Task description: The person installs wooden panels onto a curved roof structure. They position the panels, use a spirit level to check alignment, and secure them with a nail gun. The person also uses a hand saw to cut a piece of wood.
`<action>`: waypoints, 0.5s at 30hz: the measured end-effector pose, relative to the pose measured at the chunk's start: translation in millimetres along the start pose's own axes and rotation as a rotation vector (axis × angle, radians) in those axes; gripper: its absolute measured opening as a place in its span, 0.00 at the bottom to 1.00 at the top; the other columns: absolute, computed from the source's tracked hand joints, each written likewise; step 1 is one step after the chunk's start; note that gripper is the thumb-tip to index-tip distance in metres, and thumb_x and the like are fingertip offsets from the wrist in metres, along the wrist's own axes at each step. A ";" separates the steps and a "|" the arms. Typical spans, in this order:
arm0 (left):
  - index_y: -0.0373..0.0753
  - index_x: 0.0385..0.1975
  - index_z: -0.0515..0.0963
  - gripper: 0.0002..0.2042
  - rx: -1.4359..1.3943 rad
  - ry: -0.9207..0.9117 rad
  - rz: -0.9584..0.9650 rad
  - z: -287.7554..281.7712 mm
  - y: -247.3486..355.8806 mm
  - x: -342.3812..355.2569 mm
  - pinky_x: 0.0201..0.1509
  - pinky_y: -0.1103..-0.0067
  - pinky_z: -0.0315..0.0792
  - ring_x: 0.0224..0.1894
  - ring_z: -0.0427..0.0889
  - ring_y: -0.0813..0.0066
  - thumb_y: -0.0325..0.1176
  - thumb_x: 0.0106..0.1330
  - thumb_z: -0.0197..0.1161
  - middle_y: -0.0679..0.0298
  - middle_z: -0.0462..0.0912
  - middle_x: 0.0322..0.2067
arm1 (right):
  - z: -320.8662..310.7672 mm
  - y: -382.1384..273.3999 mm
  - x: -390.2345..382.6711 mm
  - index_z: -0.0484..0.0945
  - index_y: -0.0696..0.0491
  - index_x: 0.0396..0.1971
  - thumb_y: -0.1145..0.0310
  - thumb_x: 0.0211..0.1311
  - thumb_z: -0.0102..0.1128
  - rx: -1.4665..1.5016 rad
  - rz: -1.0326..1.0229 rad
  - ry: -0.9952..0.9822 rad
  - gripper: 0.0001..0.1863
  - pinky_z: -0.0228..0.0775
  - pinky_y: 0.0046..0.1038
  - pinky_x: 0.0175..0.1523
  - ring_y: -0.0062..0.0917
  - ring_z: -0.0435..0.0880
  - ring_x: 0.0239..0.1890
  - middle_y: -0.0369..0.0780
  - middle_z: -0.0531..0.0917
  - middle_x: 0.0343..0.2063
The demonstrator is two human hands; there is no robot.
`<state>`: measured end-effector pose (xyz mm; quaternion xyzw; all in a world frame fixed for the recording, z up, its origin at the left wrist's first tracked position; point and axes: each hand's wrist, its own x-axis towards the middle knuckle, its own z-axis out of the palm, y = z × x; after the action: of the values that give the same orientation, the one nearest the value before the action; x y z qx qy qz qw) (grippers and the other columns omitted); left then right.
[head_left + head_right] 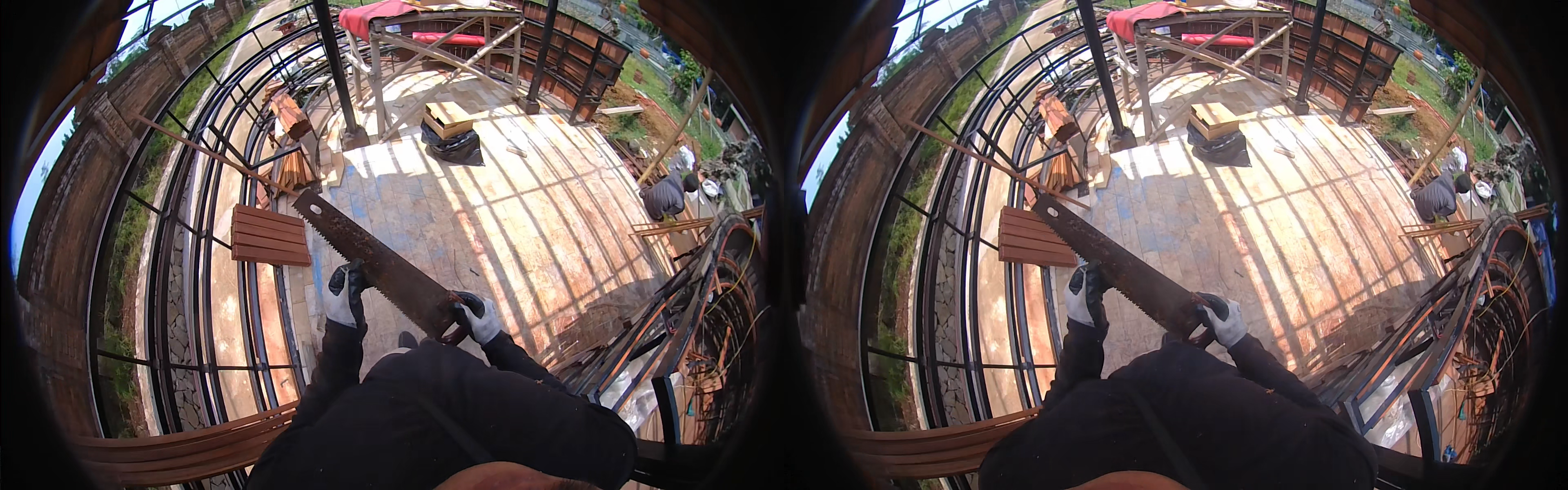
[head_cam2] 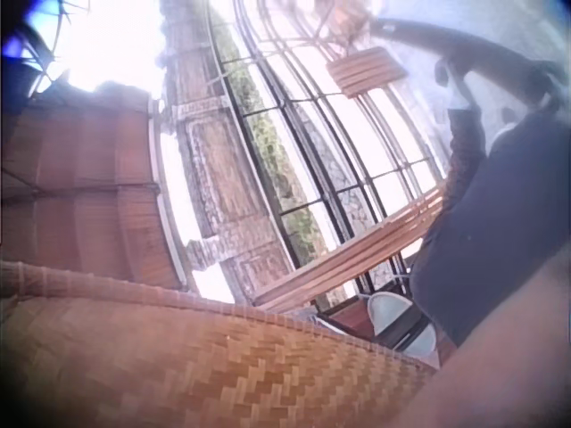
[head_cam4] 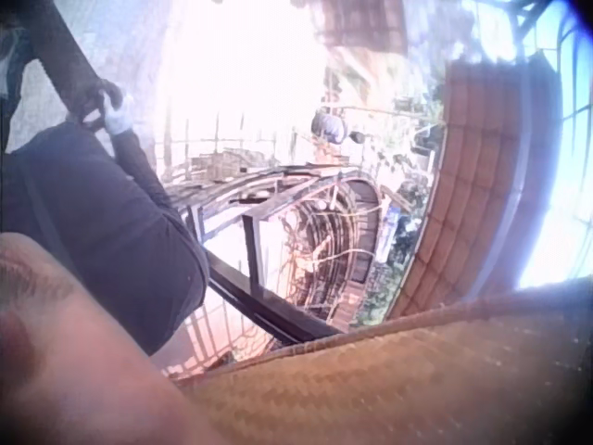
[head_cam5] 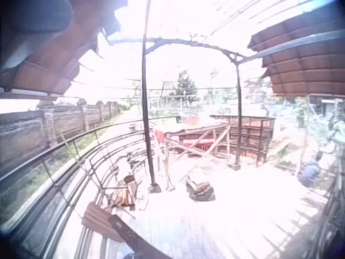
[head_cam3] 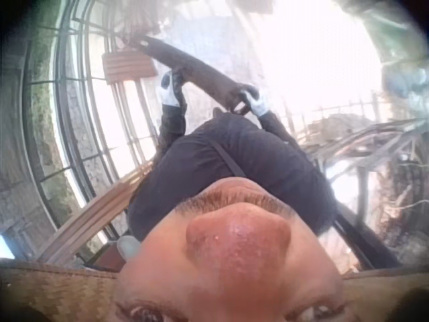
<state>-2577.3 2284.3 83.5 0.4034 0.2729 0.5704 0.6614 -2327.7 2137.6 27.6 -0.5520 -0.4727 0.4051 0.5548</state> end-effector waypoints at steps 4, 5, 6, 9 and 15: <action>0.32 0.45 0.79 0.10 0.213 -0.057 0.026 33.4 1.3 126.1 0.46 0.79 0.76 0.38 0.81 0.78 0.32 0.70 0.58 0.64 0.83 0.37 | -11.1 7.4 89.0 0.79 0.60 0.47 0.68 0.63 0.58 0.066 0.058 0.149 0.16 0.74 0.22 0.36 0.18 0.81 0.30 0.39 0.84 0.32; 0.32 0.44 0.79 0.10 0.257 -0.075 0.013 41.2 -1.5 157.1 0.46 0.80 0.75 0.38 0.81 0.79 0.31 0.70 0.59 0.64 0.83 0.37 | -16.8 9.7 114.7 0.79 0.60 0.47 0.67 0.63 0.58 0.146 0.105 0.157 0.16 0.74 0.23 0.36 0.18 0.81 0.29 0.39 0.84 0.32; 0.33 0.44 0.79 0.09 0.301 -0.093 0.001 48.3 -5.4 186.4 0.46 0.81 0.75 0.38 0.80 0.80 0.31 0.70 0.59 0.65 0.83 0.37 | -18.2 11.3 134.0 0.79 0.60 0.47 0.67 0.63 0.58 0.113 0.089 0.213 0.16 0.75 0.22 0.36 0.18 0.82 0.30 0.39 0.84 0.32; 0.34 0.41 0.80 0.07 0.298 -0.129 -0.012 69.9 -36.2 268.7 0.45 0.82 0.75 0.37 0.80 0.82 0.29 0.69 0.60 0.66 0.83 0.36 | -38.9 27.0 199.1 0.79 0.61 0.47 0.69 0.64 0.57 0.159 0.124 0.240 0.15 0.75 0.22 0.38 0.19 0.82 0.32 0.39 0.84 0.34; 0.34 0.42 0.79 0.08 0.132 -0.187 -0.072 122.3 -104.8 427.1 0.46 0.82 0.75 0.38 0.80 0.81 0.29 0.68 0.62 0.66 0.83 0.38 | -110.4 61.1 353.5 0.77 0.61 0.50 0.70 0.65 0.56 0.133 0.128 0.296 0.16 0.76 0.24 0.46 0.23 0.83 0.40 0.41 0.84 0.40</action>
<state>-2335.3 2670.9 101.6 0.4873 0.2613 0.4868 0.6762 -2136.5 2459.4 0.2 -0.5968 -0.3217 0.3842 0.6266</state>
